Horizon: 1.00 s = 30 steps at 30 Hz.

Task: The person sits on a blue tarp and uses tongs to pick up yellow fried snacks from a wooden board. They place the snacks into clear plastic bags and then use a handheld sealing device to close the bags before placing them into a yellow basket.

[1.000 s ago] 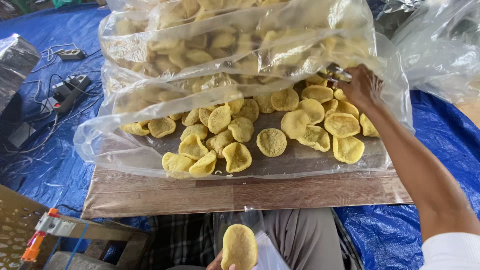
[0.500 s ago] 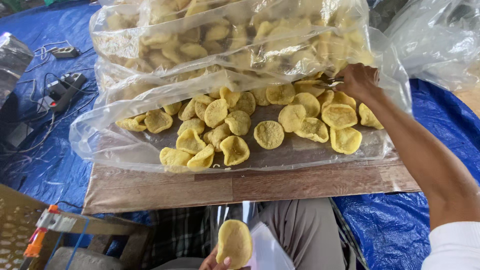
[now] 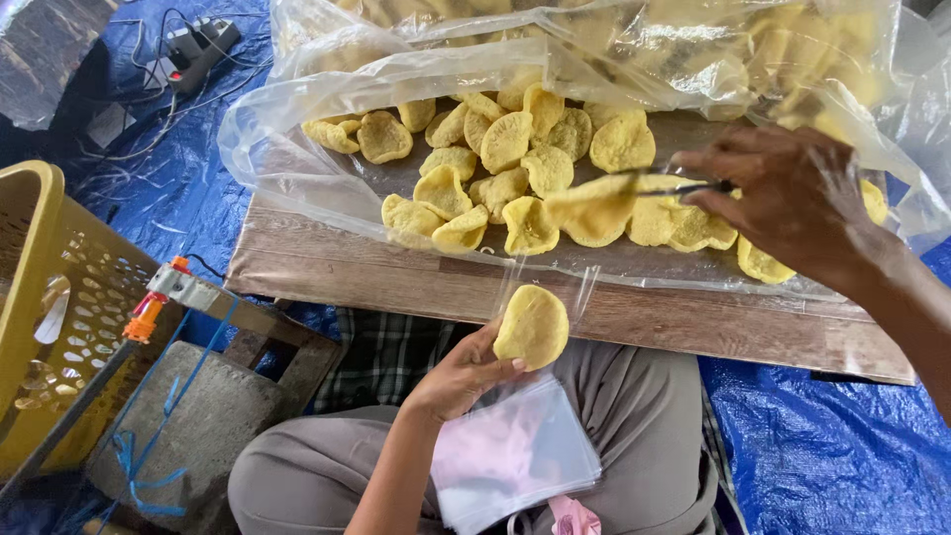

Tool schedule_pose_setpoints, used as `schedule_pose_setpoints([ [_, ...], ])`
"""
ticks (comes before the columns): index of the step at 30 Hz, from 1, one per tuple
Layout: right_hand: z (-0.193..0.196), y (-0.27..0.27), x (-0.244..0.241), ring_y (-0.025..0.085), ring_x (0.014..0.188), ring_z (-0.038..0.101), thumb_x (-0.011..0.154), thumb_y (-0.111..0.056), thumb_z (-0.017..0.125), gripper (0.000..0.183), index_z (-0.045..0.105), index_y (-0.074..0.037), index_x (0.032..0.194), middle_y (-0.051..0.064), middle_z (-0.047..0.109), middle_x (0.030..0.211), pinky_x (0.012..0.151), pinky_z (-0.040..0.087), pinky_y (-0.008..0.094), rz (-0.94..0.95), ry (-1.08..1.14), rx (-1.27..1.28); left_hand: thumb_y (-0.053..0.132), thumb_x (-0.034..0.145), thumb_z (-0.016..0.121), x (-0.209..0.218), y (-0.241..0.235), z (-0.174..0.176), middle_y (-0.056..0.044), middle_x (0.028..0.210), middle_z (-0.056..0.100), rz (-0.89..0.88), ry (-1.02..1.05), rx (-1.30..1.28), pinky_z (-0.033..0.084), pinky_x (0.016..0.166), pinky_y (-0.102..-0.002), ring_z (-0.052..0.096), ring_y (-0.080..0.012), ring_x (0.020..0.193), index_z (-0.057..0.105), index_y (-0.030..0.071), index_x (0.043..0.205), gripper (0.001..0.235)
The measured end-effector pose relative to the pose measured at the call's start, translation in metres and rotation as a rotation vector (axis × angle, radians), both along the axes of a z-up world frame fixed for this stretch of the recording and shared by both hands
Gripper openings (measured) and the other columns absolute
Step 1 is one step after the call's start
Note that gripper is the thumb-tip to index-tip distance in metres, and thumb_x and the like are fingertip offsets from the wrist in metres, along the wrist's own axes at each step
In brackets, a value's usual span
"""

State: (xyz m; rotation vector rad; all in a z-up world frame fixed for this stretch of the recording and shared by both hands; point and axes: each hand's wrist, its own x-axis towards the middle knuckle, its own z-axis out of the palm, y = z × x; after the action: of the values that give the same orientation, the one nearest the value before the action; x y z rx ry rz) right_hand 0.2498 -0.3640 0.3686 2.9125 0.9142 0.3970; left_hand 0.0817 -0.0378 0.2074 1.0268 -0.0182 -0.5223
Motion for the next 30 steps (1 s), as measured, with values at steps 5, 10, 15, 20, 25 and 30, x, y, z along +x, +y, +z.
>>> schedule_pose_setpoints([
  [5,0.033,0.026,-0.028,0.014,0.079,0.07,0.077,-0.046,0.079,0.046,0.075,-0.034,0.121,-0.006,0.074,0.096,0.065,0.058,0.033,0.008,0.245,-0.062,0.008,0.093,0.071,-0.004,0.001,-0.006,-0.008,0.139,0.061,-0.009,-0.094,0.002,0.049,0.11,-0.032,0.059,-0.0143,0.125,0.042,-0.002,0.153,0.067],
  [10,0.038,0.043,-0.034,0.013,0.084,0.069,0.074,-0.049,0.079,0.049,0.074,-0.037,0.122,-0.011,0.073,0.098,0.071,0.059,0.032,0.155,0.241,-0.174,0.011,0.095,0.07,-0.015,0.005,-0.004,-0.01,0.142,0.059,-0.035,-0.12,0.012,0.046,0.108,-0.032,0.056,-0.0144,0.123,0.034,0.004,0.162,0.076],
  [15,0.022,0.058,-0.044,0.015,0.092,0.067,0.074,-0.041,0.077,0.049,0.073,-0.036,0.122,-0.01,0.071,0.108,0.084,0.055,0.039,0.254,0.238,-0.281,0.014,0.096,0.069,-0.014,0.005,0.007,-0.006,0.147,0.057,-0.077,-0.187,0.0,0.043,0.114,-0.031,0.053,-0.0127,0.133,0.034,0.003,0.16,0.074],
  [20,0.015,0.084,-0.067,0.018,0.1,0.065,0.074,-0.041,0.078,0.056,0.067,-0.038,0.129,-0.008,0.067,0.119,0.086,0.052,0.039,0.298,0.3,-0.342,0.019,0.094,0.071,-0.017,0.0,0.012,-0.007,0.146,0.057,-0.083,-0.186,0.011,0.043,0.113,-0.033,0.053,-0.0147,0.132,0.034,0.002,0.159,0.076],
  [25,0.023,0.085,-0.087,0.02,0.099,0.066,0.068,-0.043,0.08,0.067,0.065,-0.027,0.131,-0.003,0.067,0.122,0.087,0.053,0.039,0.286,0.102,-0.354,0.028,0.094,0.073,-0.025,-0.005,0.006,-0.008,0.142,0.06,-0.029,-0.14,0.062,0.044,0.108,-0.03,0.055,-0.0142,0.126,0.04,-0.001,0.158,0.078],
  [30,0.001,0.072,-0.099,0.023,0.104,0.065,0.08,-0.042,0.076,0.055,0.066,-0.025,0.132,-0.001,0.07,0.116,0.09,0.051,0.041,0.309,0.199,-0.244,0.03,0.091,0.073,-0.028,-0.013,-0.002,-0.013,0.13,0.065,-0.073,-0.117,0.106,0.05,0.101,-0.031,0.062,-0.0164,0.117,0.041,0.001,0.156,0.078],
])
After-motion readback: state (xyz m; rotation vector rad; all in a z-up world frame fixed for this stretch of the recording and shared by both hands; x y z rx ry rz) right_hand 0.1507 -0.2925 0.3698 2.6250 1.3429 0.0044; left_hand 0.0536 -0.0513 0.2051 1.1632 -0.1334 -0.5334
